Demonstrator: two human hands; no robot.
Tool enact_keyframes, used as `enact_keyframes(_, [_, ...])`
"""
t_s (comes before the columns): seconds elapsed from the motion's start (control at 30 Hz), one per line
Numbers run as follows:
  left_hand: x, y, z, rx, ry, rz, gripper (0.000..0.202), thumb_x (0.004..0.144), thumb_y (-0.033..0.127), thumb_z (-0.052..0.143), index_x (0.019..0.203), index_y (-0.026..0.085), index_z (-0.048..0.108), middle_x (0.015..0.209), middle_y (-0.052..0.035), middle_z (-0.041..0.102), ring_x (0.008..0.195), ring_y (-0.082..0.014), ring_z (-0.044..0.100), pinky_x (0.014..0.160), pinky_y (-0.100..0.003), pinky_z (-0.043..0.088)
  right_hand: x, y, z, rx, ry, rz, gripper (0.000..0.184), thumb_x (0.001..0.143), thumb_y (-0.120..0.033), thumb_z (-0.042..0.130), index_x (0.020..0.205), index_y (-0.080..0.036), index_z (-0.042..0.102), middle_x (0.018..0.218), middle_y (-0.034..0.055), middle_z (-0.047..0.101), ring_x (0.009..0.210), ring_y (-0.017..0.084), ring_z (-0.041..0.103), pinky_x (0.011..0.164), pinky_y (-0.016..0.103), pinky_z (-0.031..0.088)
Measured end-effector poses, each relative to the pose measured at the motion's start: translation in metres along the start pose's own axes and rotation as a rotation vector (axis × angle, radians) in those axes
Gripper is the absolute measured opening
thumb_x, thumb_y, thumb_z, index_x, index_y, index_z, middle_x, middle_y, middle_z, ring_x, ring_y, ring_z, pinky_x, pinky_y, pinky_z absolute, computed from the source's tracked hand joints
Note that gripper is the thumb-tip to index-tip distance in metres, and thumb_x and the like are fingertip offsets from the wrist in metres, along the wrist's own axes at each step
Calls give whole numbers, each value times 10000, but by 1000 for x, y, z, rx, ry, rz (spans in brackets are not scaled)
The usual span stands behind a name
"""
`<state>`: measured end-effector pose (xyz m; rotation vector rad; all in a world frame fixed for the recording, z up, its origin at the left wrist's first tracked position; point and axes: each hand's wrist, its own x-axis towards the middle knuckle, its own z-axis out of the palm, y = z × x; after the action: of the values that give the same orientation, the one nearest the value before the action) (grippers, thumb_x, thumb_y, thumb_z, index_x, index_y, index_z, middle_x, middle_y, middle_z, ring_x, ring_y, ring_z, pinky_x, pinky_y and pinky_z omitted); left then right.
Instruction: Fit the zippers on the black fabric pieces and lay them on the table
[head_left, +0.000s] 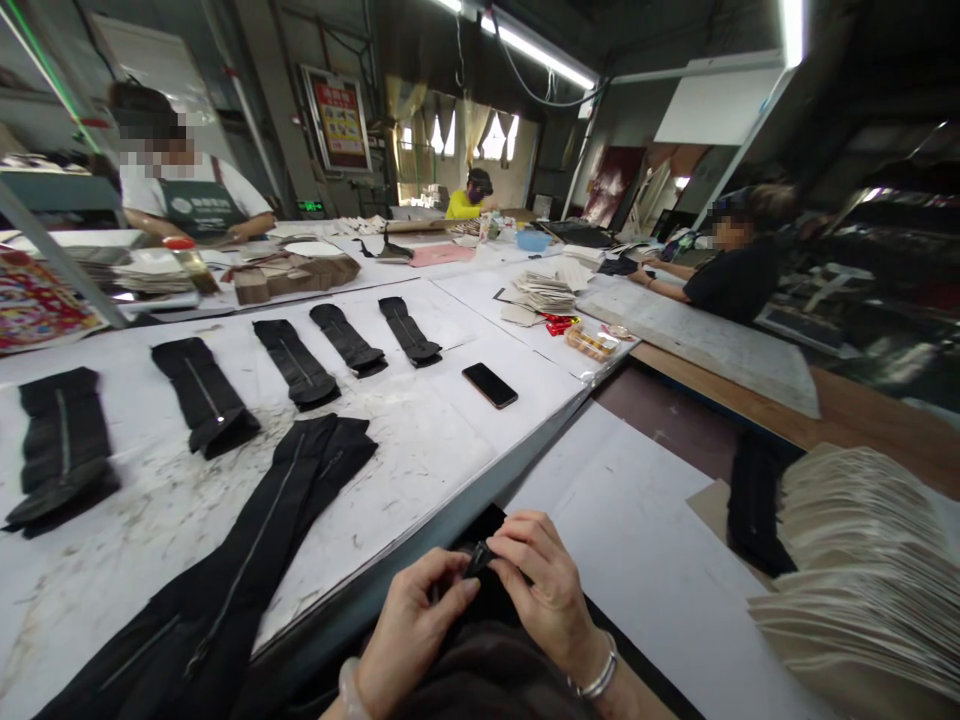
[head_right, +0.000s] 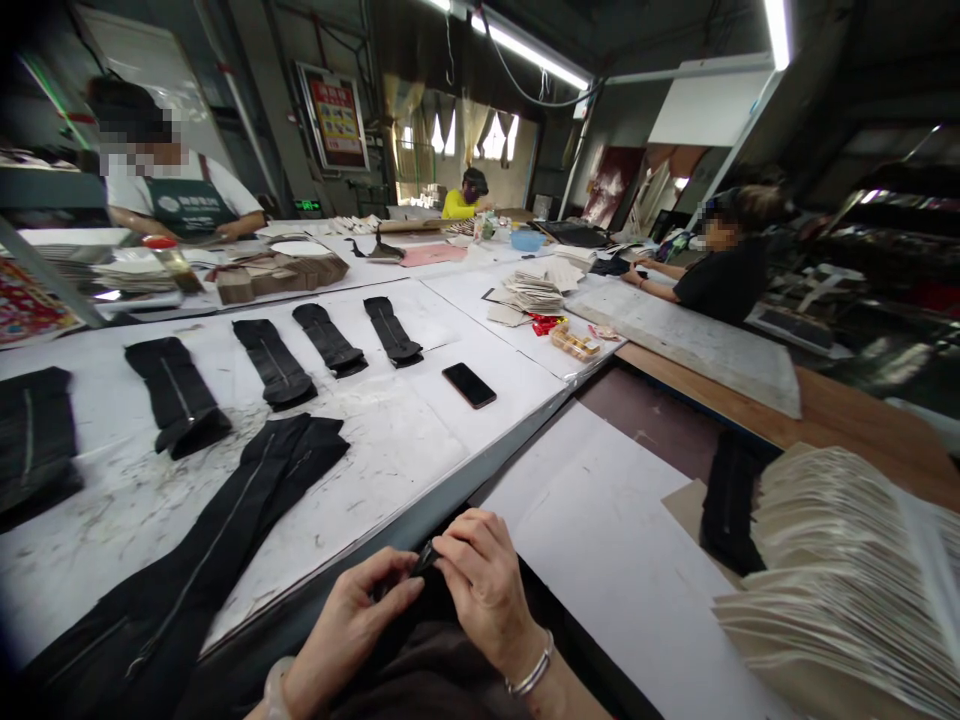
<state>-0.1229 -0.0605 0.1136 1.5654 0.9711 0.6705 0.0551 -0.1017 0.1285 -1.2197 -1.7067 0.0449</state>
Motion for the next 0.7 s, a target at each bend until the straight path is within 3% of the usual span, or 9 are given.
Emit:
enact_keyframes(0.33, [6, 3, 1, 1, 4, 20, 222, 865, 368, 616, 751, 177, 623, 726, -9, 590, 705, -180, 521, 684, -271, 422, -5, 11, -9, -130, -105, -229, 284, 867, 28, 538, 1074, -150, 617, 901, 98, 664, 861, 216, 583, 741, 386, 511])
enact_keyframes(0.57, [6, 1, 5, -25, 11, 29, 187, 866, 352, 613, 819, 178, 663, 769, -22, 613, 730, -187, 536, 701, -276, 425, 2, 11, -10, -97, -144, -150, 207, 886, 17, 511, 978, -153, 586, 952, 106, 662, 925, 216, 591, 804, 386, 522])
enact_keyframes(0.7, [7, 1, 6, -57, 5, 6, 208, 856, 371, 615, 813, 175, 672, 768, -29, 622, 739, -196, 536, 706, -284, 429, 6, 8, -16, -79, -168, -182, 213, 900, -73, 572, 1102, -139, 575, 984, 116, 660, 935, 223, 592, 809, 401, 519])
